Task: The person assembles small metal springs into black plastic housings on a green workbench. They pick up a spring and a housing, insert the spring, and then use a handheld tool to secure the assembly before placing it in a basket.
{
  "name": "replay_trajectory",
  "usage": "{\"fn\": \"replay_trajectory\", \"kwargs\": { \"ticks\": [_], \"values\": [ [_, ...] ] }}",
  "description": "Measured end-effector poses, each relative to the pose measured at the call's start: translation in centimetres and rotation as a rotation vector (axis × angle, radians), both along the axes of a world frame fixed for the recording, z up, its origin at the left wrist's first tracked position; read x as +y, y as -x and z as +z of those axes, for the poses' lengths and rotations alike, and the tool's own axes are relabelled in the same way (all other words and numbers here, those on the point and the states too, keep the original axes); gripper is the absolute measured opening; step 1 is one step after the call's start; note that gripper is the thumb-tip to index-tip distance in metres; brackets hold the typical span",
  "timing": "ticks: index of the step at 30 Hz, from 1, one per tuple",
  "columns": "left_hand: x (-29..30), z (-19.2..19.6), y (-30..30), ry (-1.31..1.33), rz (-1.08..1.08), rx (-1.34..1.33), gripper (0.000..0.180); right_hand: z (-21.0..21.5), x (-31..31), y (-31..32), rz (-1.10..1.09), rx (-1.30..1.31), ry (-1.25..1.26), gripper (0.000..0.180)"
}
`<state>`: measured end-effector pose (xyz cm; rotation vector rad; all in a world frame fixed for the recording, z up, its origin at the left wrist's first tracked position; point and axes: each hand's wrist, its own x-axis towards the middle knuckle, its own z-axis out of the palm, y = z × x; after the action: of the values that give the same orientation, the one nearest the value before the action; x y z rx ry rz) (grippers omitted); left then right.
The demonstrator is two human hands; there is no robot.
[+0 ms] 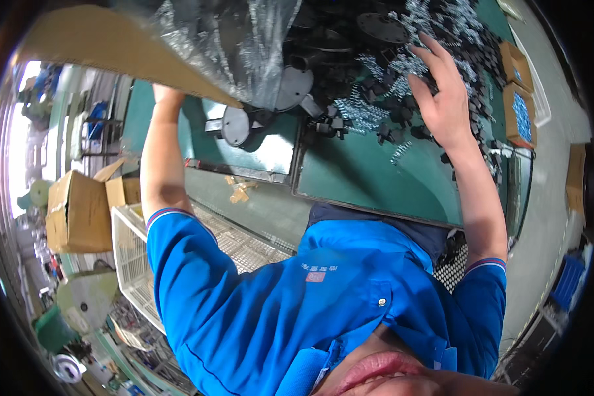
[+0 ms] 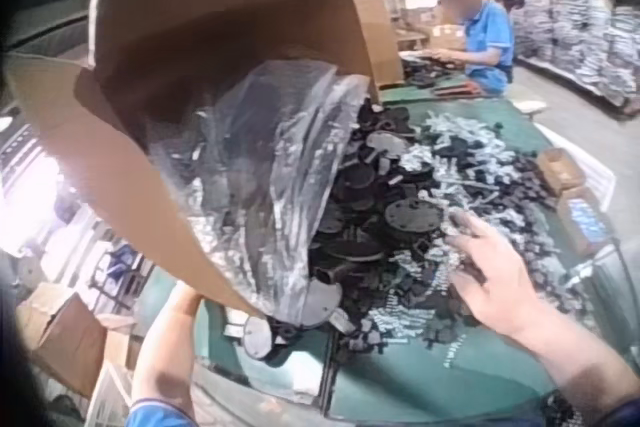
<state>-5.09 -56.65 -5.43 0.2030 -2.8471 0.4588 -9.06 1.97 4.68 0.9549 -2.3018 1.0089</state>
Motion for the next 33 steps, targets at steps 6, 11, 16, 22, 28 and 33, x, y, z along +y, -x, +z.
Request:
{"fn": "replay_trajectory", "kwargs": {
  "ticks": [6,11,16,22,28,33],
  "values": [
    [-4.9,-0.1,-5.0,0.057,-0.04,-0.014,0.033,-0.6,5.0,-2.9,-0.064,-0.101,-0.077,0.027],
    [1.2,5.6,-12.8,-0.008,-0.011,0.397,0.033,-3.2,6.7,-6.4,0.104,-0.136,-0.308,0.018],
    [14.3,12.9,-19.9,-0.303,-0.14,0.728,0.031,-4.0,6.1,-8.4,0.126,-0.005,-0.358,0.022],
    [31.7,15.5,-15.6,-0.505,-0.722,-0.009,0.041,-6.3,4.8,-8.2,0.099,0.082,-0.523,0.018],
    [43.4,12.1,-8.2,-0.199,-1.024,-0.344,0.019,-5.4,7.9,-9.7,-0.015,-0.04,-0.446,0.015],
    [46.7,9.5,-7.0,-0.025,-1.098,-0.448,0.017,-3.5,11.7,-12.8,-0.154,-0.542,-0.012,0.011]
  ]
}}
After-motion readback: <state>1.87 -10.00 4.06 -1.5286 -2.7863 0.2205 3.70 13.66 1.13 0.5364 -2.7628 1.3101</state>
